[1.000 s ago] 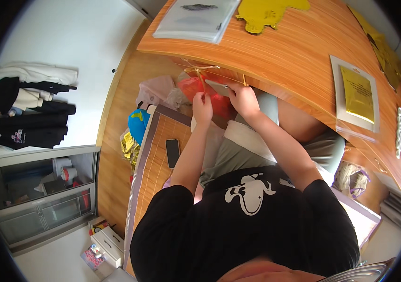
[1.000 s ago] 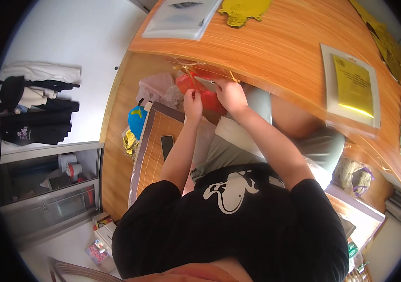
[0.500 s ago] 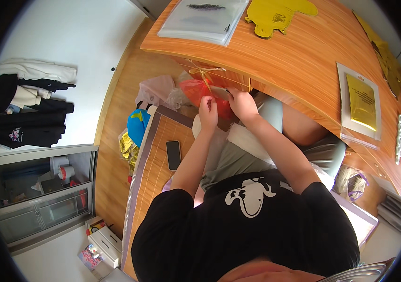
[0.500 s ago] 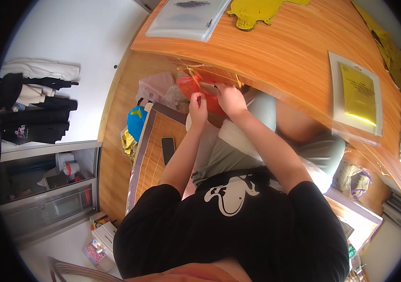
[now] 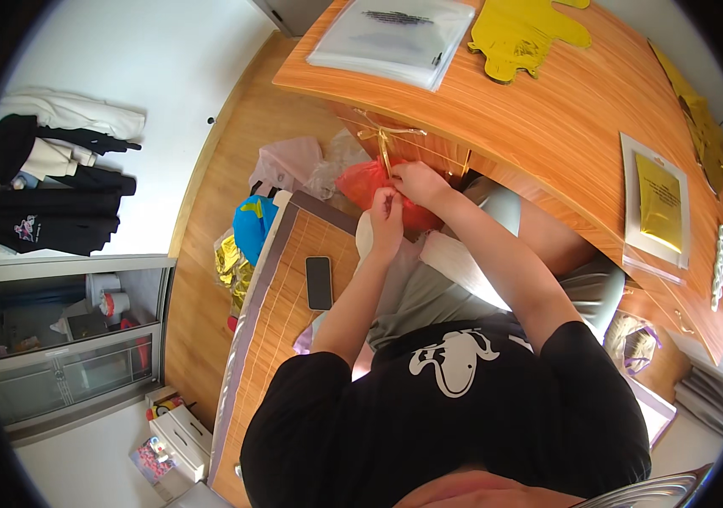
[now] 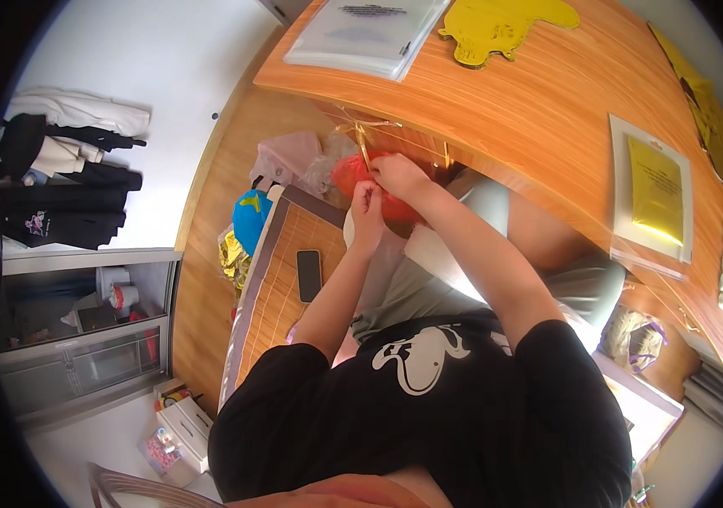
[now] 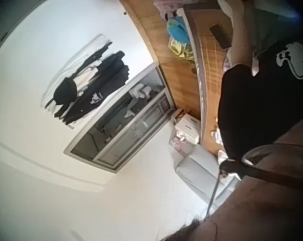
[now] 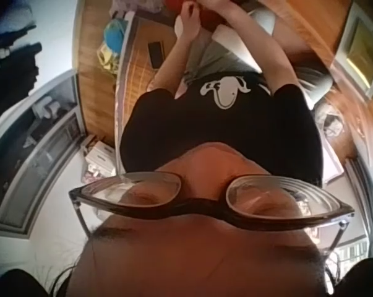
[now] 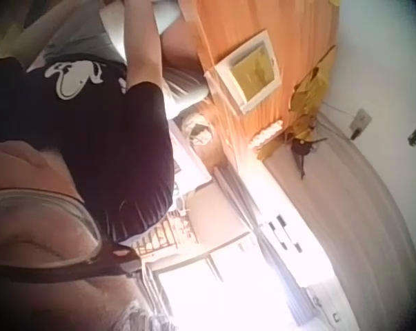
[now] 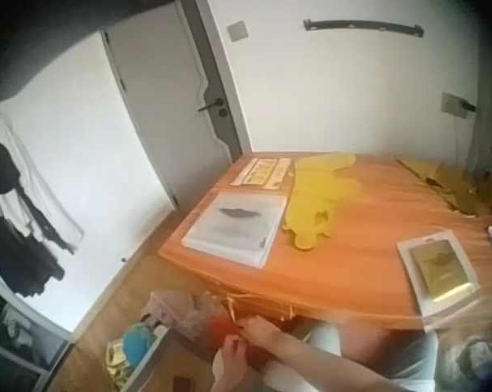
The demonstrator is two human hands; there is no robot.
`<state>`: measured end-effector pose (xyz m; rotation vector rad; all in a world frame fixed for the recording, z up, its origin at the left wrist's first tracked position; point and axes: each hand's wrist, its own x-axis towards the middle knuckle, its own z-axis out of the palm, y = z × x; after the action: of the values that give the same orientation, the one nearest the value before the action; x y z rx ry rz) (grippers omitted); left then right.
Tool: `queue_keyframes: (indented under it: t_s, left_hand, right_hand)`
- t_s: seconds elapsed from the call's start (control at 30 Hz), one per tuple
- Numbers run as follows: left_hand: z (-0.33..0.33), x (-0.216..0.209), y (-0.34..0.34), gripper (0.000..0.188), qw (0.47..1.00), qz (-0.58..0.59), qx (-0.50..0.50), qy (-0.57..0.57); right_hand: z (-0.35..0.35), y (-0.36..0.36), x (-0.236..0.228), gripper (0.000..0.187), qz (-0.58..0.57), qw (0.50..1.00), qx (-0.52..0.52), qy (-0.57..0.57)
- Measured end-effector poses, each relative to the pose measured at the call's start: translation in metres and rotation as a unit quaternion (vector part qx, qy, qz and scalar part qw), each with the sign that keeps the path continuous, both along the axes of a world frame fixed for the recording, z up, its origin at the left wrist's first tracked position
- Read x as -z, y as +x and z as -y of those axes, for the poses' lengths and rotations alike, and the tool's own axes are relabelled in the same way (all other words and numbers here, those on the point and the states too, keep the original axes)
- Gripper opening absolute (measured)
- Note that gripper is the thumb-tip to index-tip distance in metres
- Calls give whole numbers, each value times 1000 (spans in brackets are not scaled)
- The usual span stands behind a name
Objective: Folding gold foil sheets and placing them into plastic packaging sleeves with cardboard backings.
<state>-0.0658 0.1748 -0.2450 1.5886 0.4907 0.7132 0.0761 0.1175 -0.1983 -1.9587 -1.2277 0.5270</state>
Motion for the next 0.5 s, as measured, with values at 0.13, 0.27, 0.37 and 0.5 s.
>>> queue_keyframes:
  t_s: [0.13, 0.27, 0.37, 0.5]
  left_hand:
    - [6, -6, 2, 5, 1000, 0, 13, -4]
    - [-1, 4, -2, 5, 1000, -4, 24, -19]
    - [-10, 9, -13, 6, 1000, -15, 1, -20]
    - [-4, -2, -15, 29, 997, -71, -29, -30]
  right_hand:
    - [9, 12, 29, 17, 29, 996, -73, -44]
    - [21, -4, 20, 21, 77, 994, -11, 81]
    - [71, -23, -16, 27, -1, 990, 64, 128]
    - [179, -38, -50, 29, -22, 988, 78, 128]
